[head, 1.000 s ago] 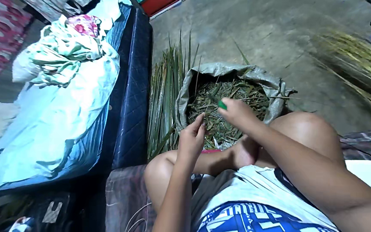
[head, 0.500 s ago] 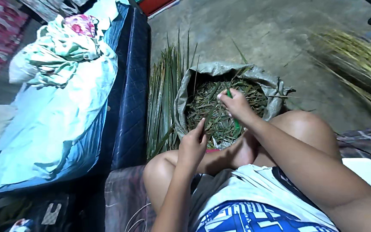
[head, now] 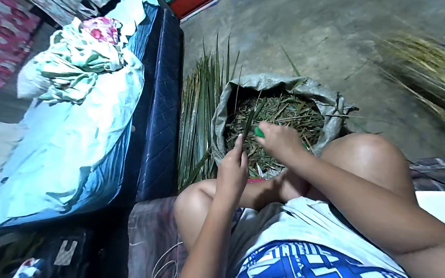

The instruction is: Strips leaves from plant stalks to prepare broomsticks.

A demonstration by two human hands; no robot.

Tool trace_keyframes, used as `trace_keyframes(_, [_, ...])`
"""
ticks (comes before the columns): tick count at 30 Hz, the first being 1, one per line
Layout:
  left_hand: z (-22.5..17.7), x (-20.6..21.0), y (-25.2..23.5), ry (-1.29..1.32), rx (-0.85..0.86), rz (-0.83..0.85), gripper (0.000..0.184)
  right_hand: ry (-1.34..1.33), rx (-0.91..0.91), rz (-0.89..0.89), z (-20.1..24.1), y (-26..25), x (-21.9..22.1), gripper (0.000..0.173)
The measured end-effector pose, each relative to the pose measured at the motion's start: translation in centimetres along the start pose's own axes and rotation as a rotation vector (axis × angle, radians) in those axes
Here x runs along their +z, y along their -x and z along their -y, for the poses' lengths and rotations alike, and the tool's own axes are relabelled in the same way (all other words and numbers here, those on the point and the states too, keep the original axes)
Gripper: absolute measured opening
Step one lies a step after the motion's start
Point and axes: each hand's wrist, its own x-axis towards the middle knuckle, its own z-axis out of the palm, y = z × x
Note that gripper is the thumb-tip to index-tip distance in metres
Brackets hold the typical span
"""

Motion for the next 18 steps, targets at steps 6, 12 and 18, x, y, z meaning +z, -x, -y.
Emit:
trace_keyframes(6, [-0.5,0.7,0.1,0.053,0.024,0.004,0.044,-0.082,0.108,-0.189,-1.9,-0.8,-2.1,0.023])
trace_keyframes(12, [-0.7,0.8,-0.4,0.048,0.001,-0.029,0.032,-0.156,-0.039,0.302,0.9,1.5,-1.1,0.027])
trace_keyframes(18, [-0.7,1.1,-0.1,0.03,0.009,0.002,0.044,-0.029,0.043,-0.083,-1.9,-1.6,-0.9,0.027])
